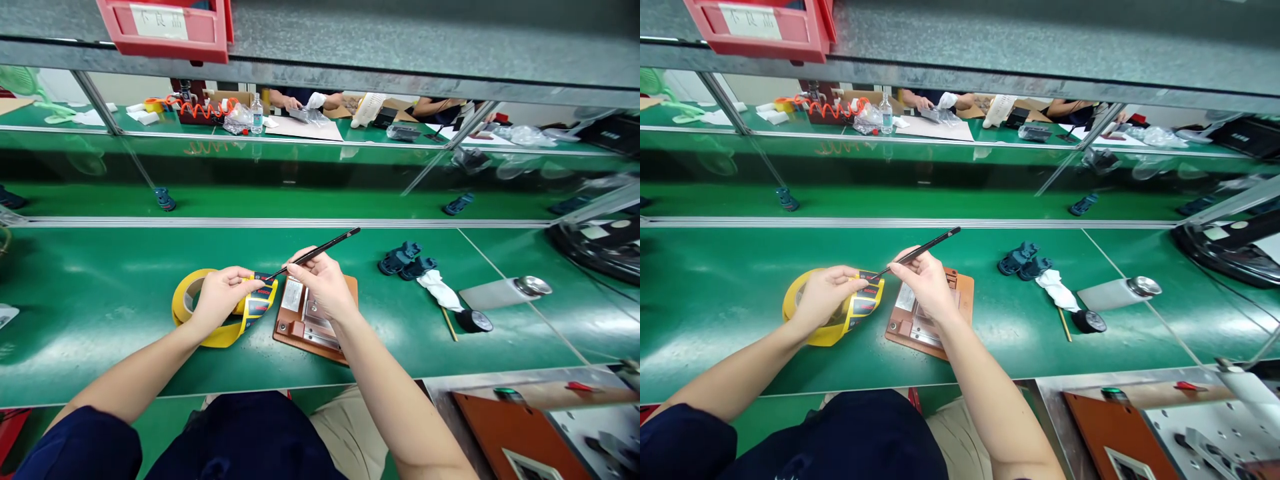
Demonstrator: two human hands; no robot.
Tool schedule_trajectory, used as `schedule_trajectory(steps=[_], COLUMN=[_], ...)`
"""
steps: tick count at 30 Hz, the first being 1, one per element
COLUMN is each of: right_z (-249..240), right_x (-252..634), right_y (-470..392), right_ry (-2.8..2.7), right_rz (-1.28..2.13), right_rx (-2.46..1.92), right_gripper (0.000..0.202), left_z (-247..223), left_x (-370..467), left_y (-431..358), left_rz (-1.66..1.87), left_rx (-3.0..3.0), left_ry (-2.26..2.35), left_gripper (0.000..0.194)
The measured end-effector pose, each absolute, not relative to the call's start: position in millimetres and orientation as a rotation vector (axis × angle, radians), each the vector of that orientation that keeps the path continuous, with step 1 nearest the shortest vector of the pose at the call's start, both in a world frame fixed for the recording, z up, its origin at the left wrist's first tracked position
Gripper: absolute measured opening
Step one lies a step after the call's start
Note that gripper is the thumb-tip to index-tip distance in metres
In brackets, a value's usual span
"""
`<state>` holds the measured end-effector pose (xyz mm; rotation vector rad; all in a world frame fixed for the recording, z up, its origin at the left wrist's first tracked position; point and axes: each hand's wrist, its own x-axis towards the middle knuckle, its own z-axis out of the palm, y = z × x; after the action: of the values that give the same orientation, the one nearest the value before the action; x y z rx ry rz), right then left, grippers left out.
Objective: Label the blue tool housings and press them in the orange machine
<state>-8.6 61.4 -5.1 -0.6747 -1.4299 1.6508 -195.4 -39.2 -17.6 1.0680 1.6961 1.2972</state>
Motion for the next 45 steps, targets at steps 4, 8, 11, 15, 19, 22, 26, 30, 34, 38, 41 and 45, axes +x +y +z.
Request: schedule_trajectory(steps=[4, 8, 11, 15, 19, 22, 26, 30, 34, 38, 41, 45], right_z=[-5.2, -7.4, -13.0, -25.5, -38.7, -44.2, -45.2, -44.7, -45.2, -45.9, -47.6, -49.6], right_x=[10.2, 46.0, 74.4, 100.3, 109.8, 109.9, 107.3, 106.3, 106.8, 107.1, 107.4, 107.9], right_y=[66.8, 78.3, 87.3, 95.8, 98.4, 97.0, 94.3, 93.7, 93.8, 92.4, 91.5, 91.4], right_ry=[-1.469, -1.488, -1.511, -1.506, -1.494, -1.452, -1.423, -1.410, -1.422, -1.429, -1.432, -1.447], right_rz=[1.520, 1.398, 1.356, 1.425, 1.499, 1.560, 1.588, 1.579, 1.578, 1.571, 1.558, 1.536], right_rx=[-0.721, -0.820, -0.874, -0.946, -0.949, -0.918, -0.881, -0.903, -0.901, -0.881, -0.875, -0.900], right_gripper=[0.031, 0.031, 0.032, 0.032, 0.032, 0.033, 0.032, 0.034, 0.034, 0.031, 0.031, 0.033], left_z=[-6.0, -6.6, -17.0, -18.5, -6.4, -8.3, -32.9, -58.0, -65.4, -63.9, -63.7, -65.2], left_x=[-200.4, -192.9, -181.7, -174.1, -172.9, -163.2, -133.3, -107.7, -103.1, -104.7, -104.1, -103.7], left_y=[-18.7, 15.8, 34.9, 39.9, 25.9, 5.3, -26.3, -45.8, -49.2, -48.4, -49.0, -49.9], left_rz=[0.929, 0.431, 0.119, -0.082, -0.096, 0.322, 0.734, 0.739, 0.744, 0.742, 0.732, 0.723], left_rx=[1.550, 1.834, 1.929, 1.975, 2.031, 2.200, 2.480, 2.631, 2.617, 2.627, 2.645, 2.653], left_ry=[1.892, 2.010, 1.982, 1.900, 2.059, 2.089, 1.534, 1.293, 1.352, 1.352, 1.358, 1.367], left_gripper=[0.050, 0.059, 0.065, 0.074, 0.070, 0.047, 0.029, 0.046, 0.047, 0.046, 0.045, 0.045])
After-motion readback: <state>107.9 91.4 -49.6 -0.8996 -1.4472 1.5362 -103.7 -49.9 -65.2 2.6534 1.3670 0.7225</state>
